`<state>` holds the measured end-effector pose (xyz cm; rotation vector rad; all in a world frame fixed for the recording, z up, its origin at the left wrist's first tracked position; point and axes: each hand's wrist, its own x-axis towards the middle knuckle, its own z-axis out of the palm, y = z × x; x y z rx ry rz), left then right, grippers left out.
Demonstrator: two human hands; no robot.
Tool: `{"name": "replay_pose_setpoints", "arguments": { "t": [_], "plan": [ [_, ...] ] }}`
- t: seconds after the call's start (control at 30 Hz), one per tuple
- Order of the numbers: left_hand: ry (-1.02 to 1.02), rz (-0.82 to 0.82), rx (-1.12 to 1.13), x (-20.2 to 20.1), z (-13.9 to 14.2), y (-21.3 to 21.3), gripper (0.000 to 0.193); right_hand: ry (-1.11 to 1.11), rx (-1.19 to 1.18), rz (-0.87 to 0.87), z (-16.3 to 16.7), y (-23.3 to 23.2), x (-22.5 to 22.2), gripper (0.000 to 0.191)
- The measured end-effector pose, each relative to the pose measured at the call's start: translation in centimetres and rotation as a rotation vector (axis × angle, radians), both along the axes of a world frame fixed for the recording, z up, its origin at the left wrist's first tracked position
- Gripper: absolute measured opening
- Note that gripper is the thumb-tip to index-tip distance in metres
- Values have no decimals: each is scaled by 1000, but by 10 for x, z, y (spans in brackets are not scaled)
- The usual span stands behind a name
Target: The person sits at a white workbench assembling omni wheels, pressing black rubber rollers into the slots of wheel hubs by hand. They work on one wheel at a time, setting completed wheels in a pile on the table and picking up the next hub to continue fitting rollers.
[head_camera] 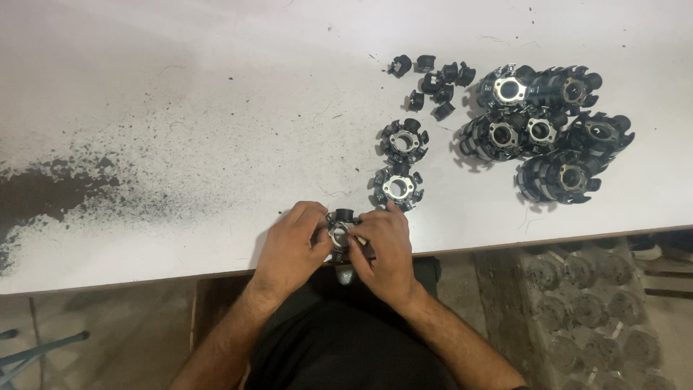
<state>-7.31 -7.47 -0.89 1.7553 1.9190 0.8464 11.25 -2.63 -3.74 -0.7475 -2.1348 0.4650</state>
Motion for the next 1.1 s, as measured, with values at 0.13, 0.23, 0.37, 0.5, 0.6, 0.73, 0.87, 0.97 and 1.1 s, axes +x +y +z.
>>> {"name": "replay_pose_setpoints", "arguments": {
  "t": [0.13, 0.23, 0.37, 0.5, 0.6, 0.73, 0.87, 0.97, 1.1],
  "plan": [
    [-5, 10, 98, 1, -3, -4, 14, 1, 25, 2, 0, -4, -3, 26],
    [-26, 12, 111, 2, -6, -6, 14, -13, 37, -16, 2, -4, -6, 28],
    [-55, 11, 161, 2, -10, -6, 14, -37, 66, -20, 7, -3, -8, 29],
    [-24, 3, 134, 1, -6, -4, 15, -81, 52, -6, 8, -1, -8, 30],
    [112, 92, 203, 6, 4, -9, 27, -25, 46, -14, 4, -2, 0, 30],
    [370, 126, 408, 15, 17, -15, 74, 110, 118, -176, 0, 7, 38, 22],
    [415, -37, 257, 33, 14, -5, 100, 184, 40, -421, -6, 40, 92, 15],
    [390, -116, -71, 40, 10, 10, 93, 151, -37, -571, -16, 59, 115, 17],
    [325, -78, 101, 42, 17, 26, 91, 184, -94, -616, -26, 66, 120, 18]
  ]
}}
